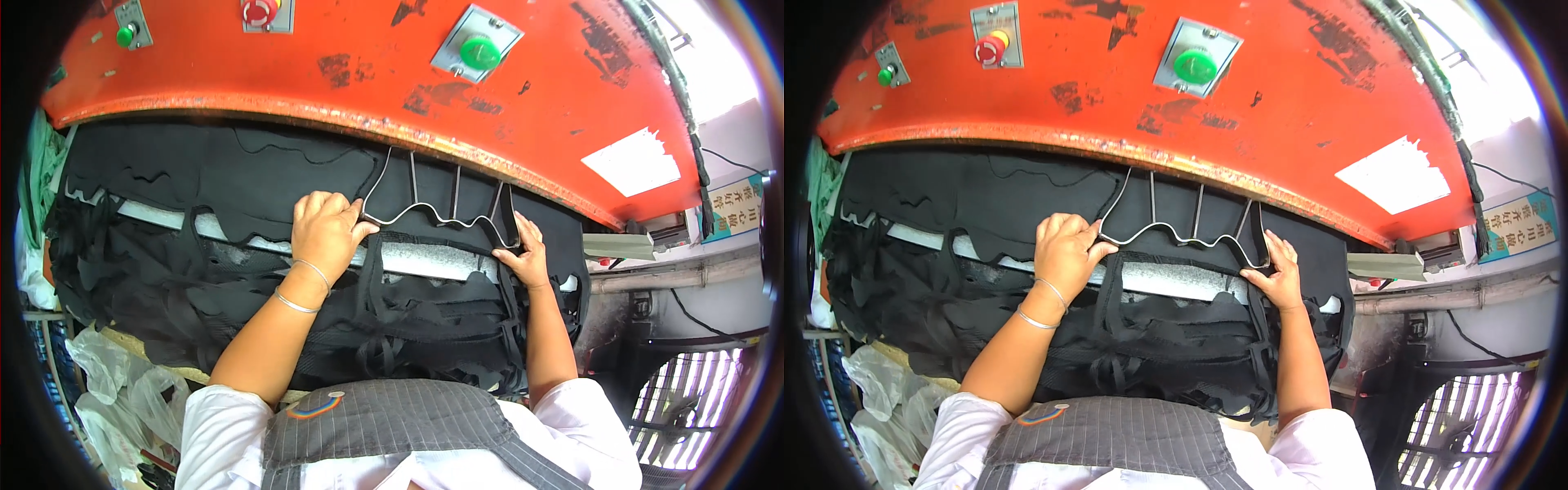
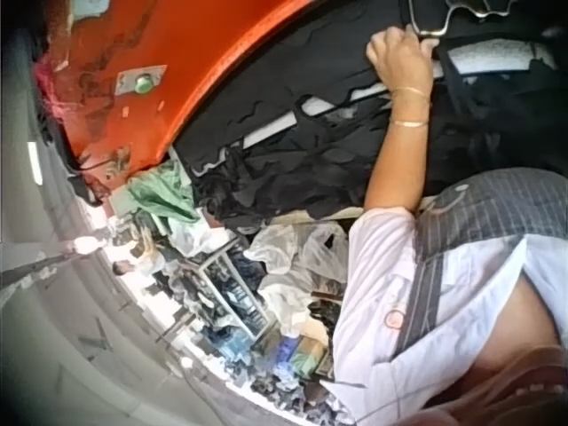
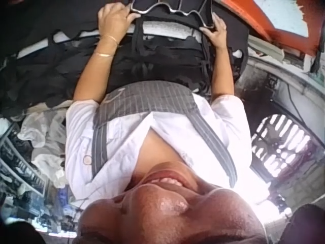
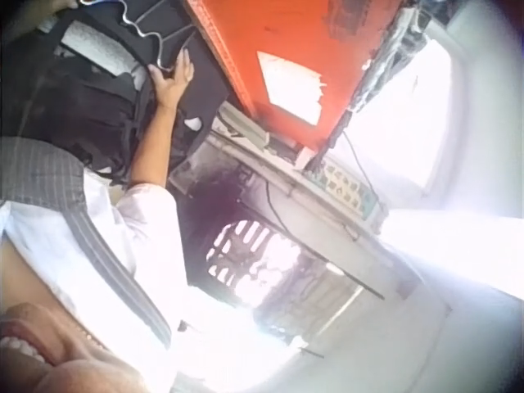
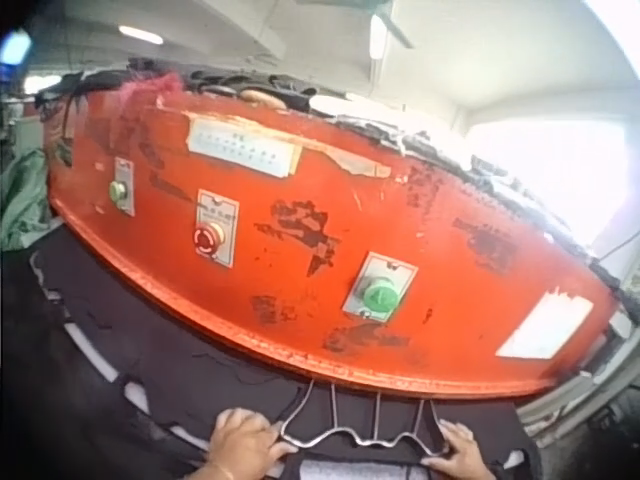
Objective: Cutting out shoe upper components from a sheet of material using a hydraulic clicker press and metal dies.
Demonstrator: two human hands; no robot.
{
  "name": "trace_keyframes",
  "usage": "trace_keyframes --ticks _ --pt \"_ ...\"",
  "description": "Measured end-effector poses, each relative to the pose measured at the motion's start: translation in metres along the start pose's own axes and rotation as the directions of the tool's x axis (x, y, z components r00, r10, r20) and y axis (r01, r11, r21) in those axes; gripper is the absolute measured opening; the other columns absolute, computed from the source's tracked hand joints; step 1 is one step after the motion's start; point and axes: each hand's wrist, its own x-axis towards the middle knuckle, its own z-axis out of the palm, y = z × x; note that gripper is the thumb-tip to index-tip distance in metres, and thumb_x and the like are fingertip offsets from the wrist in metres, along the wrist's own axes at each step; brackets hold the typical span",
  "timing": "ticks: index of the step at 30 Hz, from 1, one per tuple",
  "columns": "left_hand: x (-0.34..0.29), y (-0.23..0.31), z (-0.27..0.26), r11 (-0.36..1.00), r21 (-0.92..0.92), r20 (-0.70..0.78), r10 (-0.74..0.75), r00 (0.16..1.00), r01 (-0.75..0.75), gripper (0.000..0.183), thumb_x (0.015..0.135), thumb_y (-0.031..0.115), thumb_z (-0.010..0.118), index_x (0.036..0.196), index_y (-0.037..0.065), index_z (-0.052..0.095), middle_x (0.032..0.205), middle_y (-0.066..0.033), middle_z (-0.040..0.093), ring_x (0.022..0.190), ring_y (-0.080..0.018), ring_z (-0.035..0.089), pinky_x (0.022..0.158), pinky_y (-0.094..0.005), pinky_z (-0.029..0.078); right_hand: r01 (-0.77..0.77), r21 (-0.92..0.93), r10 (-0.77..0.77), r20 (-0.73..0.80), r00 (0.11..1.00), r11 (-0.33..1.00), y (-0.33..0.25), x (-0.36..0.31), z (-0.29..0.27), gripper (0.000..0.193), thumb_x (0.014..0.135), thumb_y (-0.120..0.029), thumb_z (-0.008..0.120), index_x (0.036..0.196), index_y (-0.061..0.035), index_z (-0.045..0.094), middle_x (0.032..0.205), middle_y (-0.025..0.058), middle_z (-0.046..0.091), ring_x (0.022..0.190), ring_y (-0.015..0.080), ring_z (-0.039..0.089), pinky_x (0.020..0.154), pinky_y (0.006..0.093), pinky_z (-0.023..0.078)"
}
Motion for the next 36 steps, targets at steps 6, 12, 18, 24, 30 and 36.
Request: trace_keyframes --ticks 6,12,18,24,30,36 --pt "0.029 -0.023 -0.036 0.782 -0.367 0.352 -0.385 0.853 0.504 0.051 0.070 0.028 0.080 0.113 0.005 0.067 0.101 -0.0117 0.064 0.100 -0.0276 0.060 0.092 -0.0369 0.046 -0.166 0.014 0.166 0.022 0.986 0.986 -0.052 0.024 -0.023 0.077 0.062 -0.031 0.085 0.128 -0.0047 0.056 0.125 0.0163 0.059 0.121 0.0328 0.051 0.105 0.0414 0.037" --pt "0.119 -0.138 -0.148 0.867 -0.416 -0.670 -0.496 0.553 0.273 0.047 0.093 0.028 0.061 0.126 -0.003 0.050 0.116 -0.0132 0.057 0.104 -0.0197 0.057 0.093 -0.0333 0.044 0.245 0.290 -0.158 -0.294 0.943 0.925 -0.193 0.134 -0.063 0.051 0.074 -0.016 0.080 0.118 -0.0016 0.059 0.108 0.0122 0.061 0.094 0.0216 0.061 0.081 0.0329 0.050" --pt "0.169 -0.201 -0.211 0.887 -0.218 -0.893 -0.349 0.282 0.407 0.076 0.095 0.047 0.045 0.143 -0.008 0.024 0.142 -0.0284 0.034 0.129 -0.0378 0.038 0.107 -0.0447 0.029 0.210 0.409 -0.134 -0.208 0.969 0.888 -0.229 0.193 -0.060 0.025 0.077 -0.013 0.077 0.090 -0.0024 0.059 0.071 0.0073 0.063 0.062 0.0149 0.060 0.060 0.0273 0.050" --pt "0.143 -0.229 -0.251 0.818 0.255 -0.711 -0.204 0.673 0.516 0.095 0.086 0.064 0.052 0.146 -0.003 0.021 0.148 -0.0309 0.022 0.139 -0.0422 0.022 0.112 -0.0511 0.020 0.104 0.440 -0.072 -0.088 0.993 0.892 -0.247 0.195 -0.065 0.020 0.077 -0.014 0.076 0.084 -0.0045 0.060 0.071 0.0095 0.065 0.063 0.0194 0.063 0.059 0.0314 0.049" --pt "0.030 -0.027 -0.160 0.915 -0.276 0.045 -0.292 0.955 0.293 0.010 0.083 0.011 0.065 0.082 0.001 0.062 0.077 -0.0112 0.059 0.070 -0.0258 0.058 0.067 -0.0334 0.047 0.117 0.345 -0.057 -0.181 0.982 0.931 -0.227 0.188 -0.067 0.020 0.078 -0.019 0.073 0.086 -0.0069 0.060 0.083 0.0124 0.065 0.078 0.0324 0.064 0.066 0.0404 0.051" --pt "-0.061 0.072 -0.136 0.995 -0.027 0.399 -0.073 0.914 0.091 0.020 0.080 0.023 0.067 0.068 0.007 0.062 0.070 -0.0073 0.058 0.066 -0.0291 0.057 0.058 -0.0410 0.048 0.046 0.403 0.039 -0.200 0.979 0.914 -0.232 0.146 -0.058 0.030 0.083 -0.026 0.070 0.102 -0.0051 0.060 0.088 0.0141 0.066 0.080 0.0319 0.065 0.069 0.0379 0.051"
